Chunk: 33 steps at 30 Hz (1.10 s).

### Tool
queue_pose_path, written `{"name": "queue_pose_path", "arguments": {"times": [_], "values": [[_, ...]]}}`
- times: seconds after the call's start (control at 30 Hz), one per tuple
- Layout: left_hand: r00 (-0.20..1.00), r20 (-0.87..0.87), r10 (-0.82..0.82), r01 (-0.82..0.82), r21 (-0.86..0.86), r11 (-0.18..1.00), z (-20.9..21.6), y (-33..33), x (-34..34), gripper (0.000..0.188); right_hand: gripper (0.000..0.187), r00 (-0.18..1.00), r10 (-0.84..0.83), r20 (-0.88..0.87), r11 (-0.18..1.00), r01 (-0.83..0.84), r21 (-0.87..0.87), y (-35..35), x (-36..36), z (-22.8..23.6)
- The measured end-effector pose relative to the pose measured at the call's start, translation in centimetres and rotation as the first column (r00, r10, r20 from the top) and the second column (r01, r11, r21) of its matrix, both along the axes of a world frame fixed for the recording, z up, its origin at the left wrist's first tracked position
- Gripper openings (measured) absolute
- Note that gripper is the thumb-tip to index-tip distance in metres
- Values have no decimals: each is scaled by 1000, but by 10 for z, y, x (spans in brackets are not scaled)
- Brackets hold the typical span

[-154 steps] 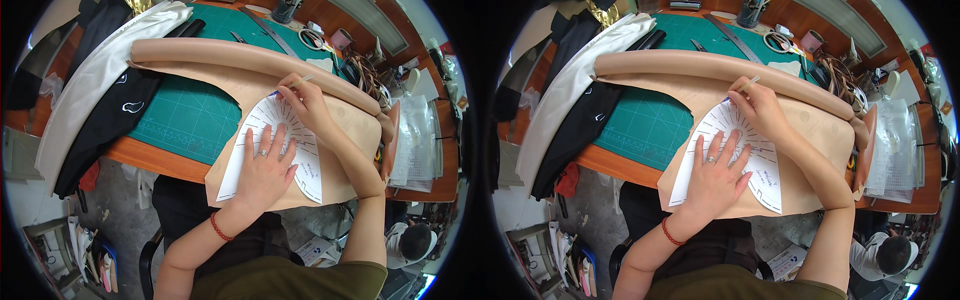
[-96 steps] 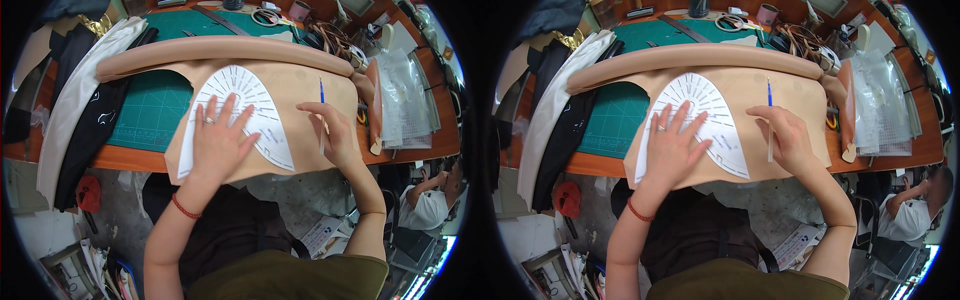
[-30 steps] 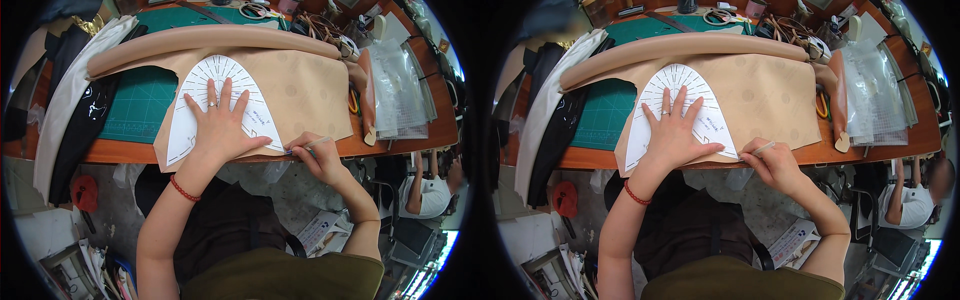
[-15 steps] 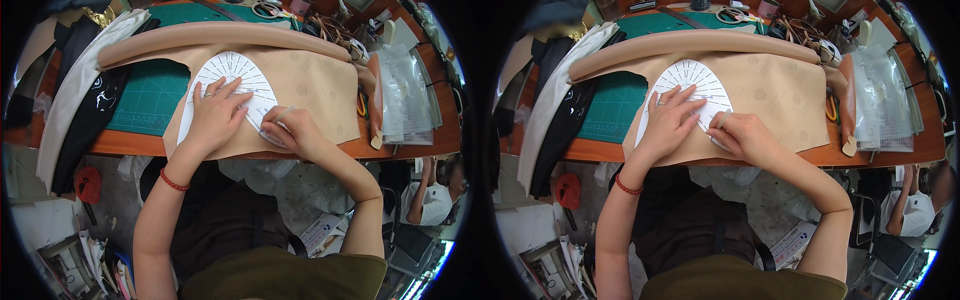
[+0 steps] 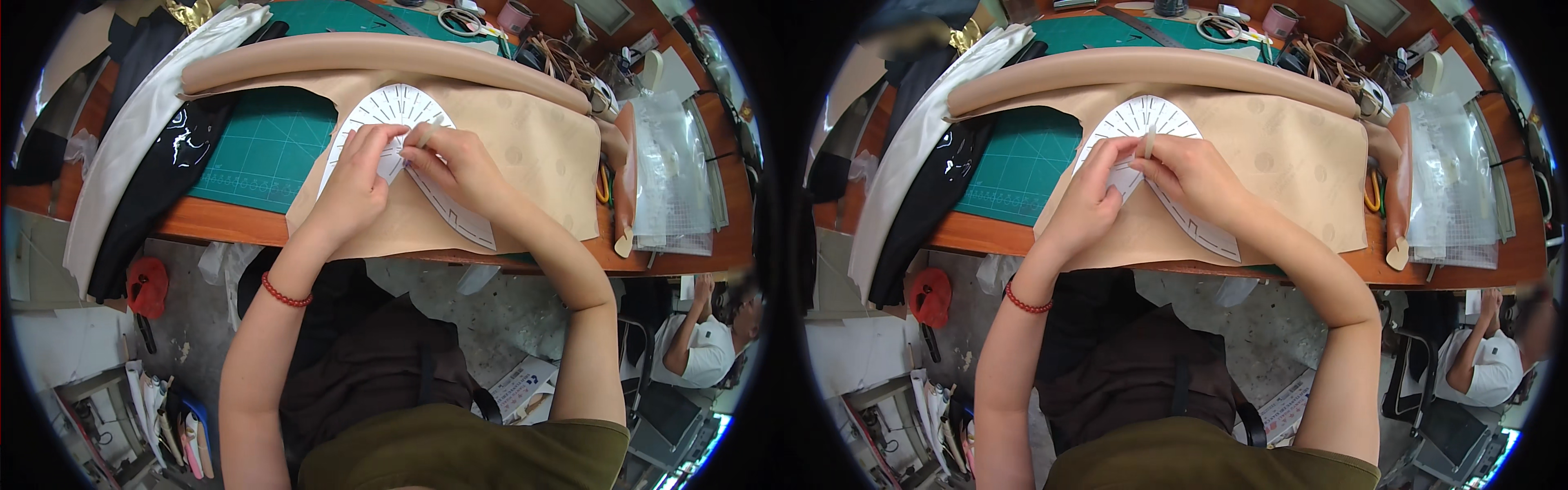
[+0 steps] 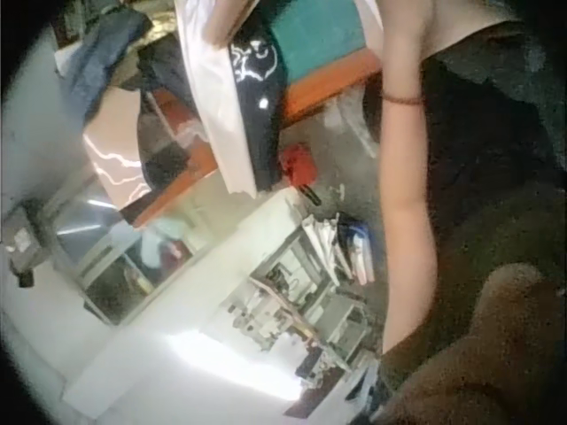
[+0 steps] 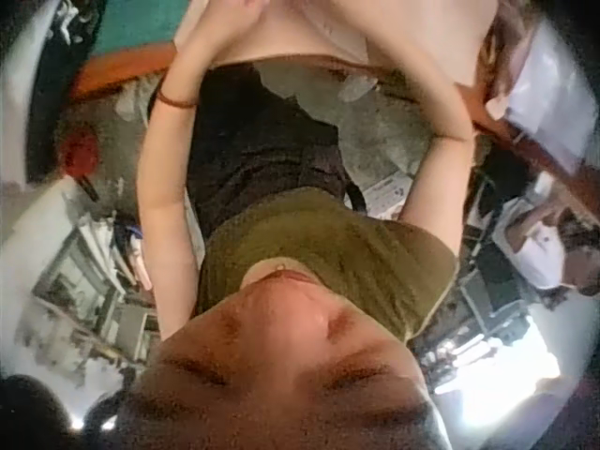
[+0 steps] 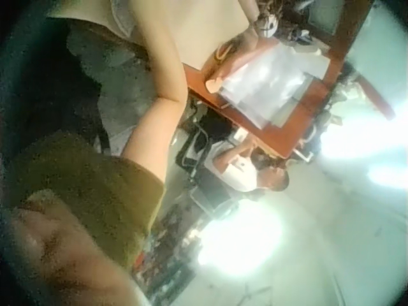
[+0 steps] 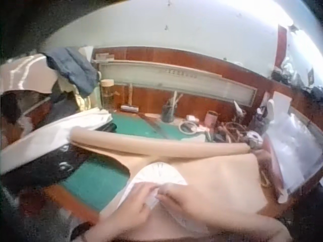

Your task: The person unfolds a roll of beige paper on a green cutting mat and places a white paper pattern on top. They use a blue pen to trace the outline of the pattern onto the beige paper, adjusting the pattern's position as needed.

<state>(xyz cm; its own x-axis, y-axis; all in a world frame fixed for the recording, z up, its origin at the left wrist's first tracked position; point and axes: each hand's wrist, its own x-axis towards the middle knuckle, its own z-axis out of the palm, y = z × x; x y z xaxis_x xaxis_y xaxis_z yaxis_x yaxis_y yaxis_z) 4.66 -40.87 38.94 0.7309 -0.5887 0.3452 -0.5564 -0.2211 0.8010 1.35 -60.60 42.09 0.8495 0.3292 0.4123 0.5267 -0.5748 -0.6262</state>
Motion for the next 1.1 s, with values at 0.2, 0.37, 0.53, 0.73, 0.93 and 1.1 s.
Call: {"name": "queue_pose_path", "arguments": {"times": [0.2, 0.37, 0.53, 0.73, 0.93, 1.1], "values": [[989, 106, -104, 86, 162, 983, 8, 16, 10, 42, 12, 992, -77, -103, 996, 82, 45, -4, 2, -8], [934, 353, -56, -108, 430, 896, 13, 40, 19, 36, 13, 997, -39, -63, 999, 40, 30, 1, 3, -8], [900, 425, -98, -93, 406, 909, 2, 49, 20, 33, 13, 995, 87, -40, 993, -90, -70, 21, -5, 1], [849, 512, -132, -129, 442, 887, 2, 45, 28, 33, 15, 987, 163, 15, 984, -161, -75, 39, -14, -2], [782, 595, -188, -132, 452, 882, 4, 44, 52, 33, 16, 992, 127, 19, 987, -124, -107, 47, 4, -3], [802, 582, -135, -138, 401, 906, 0, 44, 55, 34, 17, 984, 177, 16, 982, -176, -61, 64, 2, -4]]}}
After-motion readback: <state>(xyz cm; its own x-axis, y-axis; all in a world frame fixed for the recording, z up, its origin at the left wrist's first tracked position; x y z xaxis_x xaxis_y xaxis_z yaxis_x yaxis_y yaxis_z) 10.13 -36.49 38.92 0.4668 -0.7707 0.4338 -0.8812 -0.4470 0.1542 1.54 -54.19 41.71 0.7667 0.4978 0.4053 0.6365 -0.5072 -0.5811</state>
